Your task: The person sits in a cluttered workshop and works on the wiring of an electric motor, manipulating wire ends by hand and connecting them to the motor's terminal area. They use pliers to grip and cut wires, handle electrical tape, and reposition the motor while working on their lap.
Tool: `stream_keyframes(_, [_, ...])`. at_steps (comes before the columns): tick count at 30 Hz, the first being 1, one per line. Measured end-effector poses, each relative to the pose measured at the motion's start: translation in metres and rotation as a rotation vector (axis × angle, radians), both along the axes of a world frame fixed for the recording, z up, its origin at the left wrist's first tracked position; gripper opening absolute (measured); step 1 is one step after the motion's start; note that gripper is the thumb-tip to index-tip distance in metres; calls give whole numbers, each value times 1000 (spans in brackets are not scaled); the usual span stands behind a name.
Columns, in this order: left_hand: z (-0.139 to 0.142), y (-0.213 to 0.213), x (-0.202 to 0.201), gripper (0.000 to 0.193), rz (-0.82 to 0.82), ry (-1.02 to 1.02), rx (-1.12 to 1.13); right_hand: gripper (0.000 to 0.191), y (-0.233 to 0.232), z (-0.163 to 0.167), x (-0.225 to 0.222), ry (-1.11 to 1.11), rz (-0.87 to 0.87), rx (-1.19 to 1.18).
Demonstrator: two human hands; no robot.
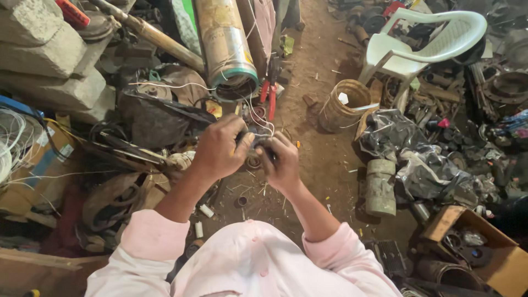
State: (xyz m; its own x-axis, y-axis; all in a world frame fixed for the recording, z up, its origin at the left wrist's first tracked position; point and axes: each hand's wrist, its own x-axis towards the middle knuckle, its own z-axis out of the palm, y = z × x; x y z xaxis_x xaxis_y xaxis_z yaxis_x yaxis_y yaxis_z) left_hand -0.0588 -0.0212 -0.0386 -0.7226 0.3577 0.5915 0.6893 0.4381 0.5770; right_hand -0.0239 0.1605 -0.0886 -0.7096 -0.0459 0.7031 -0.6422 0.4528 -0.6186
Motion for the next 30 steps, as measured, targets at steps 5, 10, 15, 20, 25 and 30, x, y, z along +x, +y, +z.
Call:
stream_keyframes(5, [-6,-1,0,18,-61,-76,91,5,11,-1,25,-249,150,-74])
stream_keyframes(10, [-6,-17,0,18,-210,-55,108,18,25,17,12,-870,619,-850])
stream_keyframes(15, [-5,-21,11,42,-81,154,-38,37,35,37,-1,-814,800,-847])
stream_keyframes(20, [-6,-14,3,27,-7,-31,122,28,51,54,-16,-259,487,-225])
stream_keyframes(25, [-7,-13,-7,35,-23,-82,116,28,49,62,-42,-300,533,156])
stream_keyframes(30, [-7,-14,-12,31,-18,-53,117,30,52,89,-73,53,575,635])
